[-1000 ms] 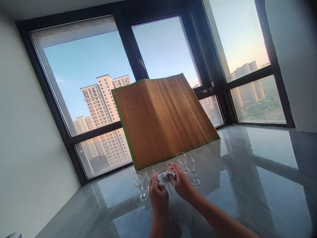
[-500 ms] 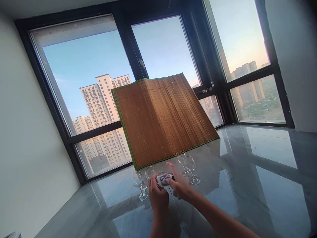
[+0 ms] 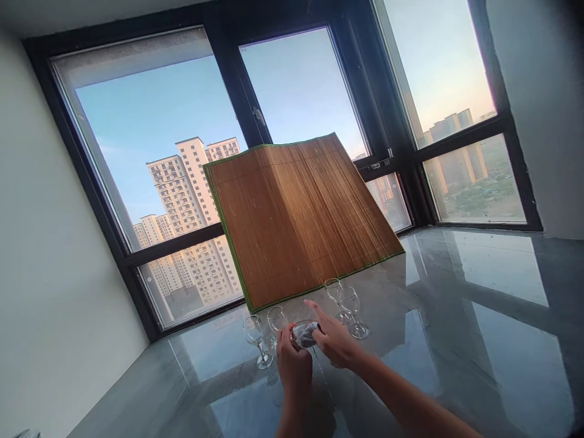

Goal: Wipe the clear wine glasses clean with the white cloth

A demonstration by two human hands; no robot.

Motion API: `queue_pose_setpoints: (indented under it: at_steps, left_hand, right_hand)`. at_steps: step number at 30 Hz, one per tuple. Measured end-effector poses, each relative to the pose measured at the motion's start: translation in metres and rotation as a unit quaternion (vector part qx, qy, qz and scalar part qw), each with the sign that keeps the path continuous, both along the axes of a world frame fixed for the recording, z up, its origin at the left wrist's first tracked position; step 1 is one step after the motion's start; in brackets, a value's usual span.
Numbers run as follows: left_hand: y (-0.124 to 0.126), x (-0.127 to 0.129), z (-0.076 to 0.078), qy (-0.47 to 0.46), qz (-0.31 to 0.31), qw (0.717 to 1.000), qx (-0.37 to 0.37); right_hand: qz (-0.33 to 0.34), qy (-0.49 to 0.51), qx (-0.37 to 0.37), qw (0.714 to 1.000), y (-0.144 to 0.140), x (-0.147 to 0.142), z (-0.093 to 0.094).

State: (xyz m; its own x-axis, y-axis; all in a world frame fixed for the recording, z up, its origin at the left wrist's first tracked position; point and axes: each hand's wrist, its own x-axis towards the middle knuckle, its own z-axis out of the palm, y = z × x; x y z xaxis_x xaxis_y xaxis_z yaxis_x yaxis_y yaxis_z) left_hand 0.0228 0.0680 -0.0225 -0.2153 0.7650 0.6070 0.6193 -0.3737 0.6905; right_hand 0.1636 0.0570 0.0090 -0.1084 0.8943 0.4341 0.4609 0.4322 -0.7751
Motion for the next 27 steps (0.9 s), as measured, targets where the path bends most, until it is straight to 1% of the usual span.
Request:
queue_pose_setpoints:
  at_steps: [4,7,9,11,14,16,21,27]
  left_hand:
    - [0.000,-0.001,0.000,-0.005,0.007,1.000,-0.013]
    - [0.000,-0.002,0.001,-0.007,0.016,1.000,-0.013]
    - [-0.001,-0.002,0.002,-0.010,0.015,1.000,-0.005]
    - [0.000,-0.002,0.001,-0.018,0.012,1.000,0.002]
    - [0.002,-0.003,0.001,-0.041,0.000,0.999,0.007]
    - [0.003,-0.003,0.001,-0.054,-0.009,0.998,0.015]
    - [0.003,-0.003,0.003,-0.063,-0.014,0.997,0.033]
    - [0.002,-0.001,0.005,-0.073,-0.017,0.996,0.046]
  right_hand:
    - [0.014,-0.022,0.016,1.000,0.000,-0.001,0.000]
    - [0.036,0.014,0.006,0.999,0.003,-0.003,-0.002]
    - [0.052,0.066,-0.020,0.996,0.003,-0.004,-0.002]
    - [0.076,0.134,-0.053,0.987,0.002,-0.004,0.000]
    - [0.113,0.238,-0.100,0.959,-0.001,-0.004,0.005]
    - [0.124,0.287,-0.116,0.943,-0.003,-0.003,0.009]
    - [0.134,0.357,-0.111,0.918,-0.005,-0.001,0.011]
    - [0.115,0.376,-0.065,0.917,-0.006,-0.003,0.012]
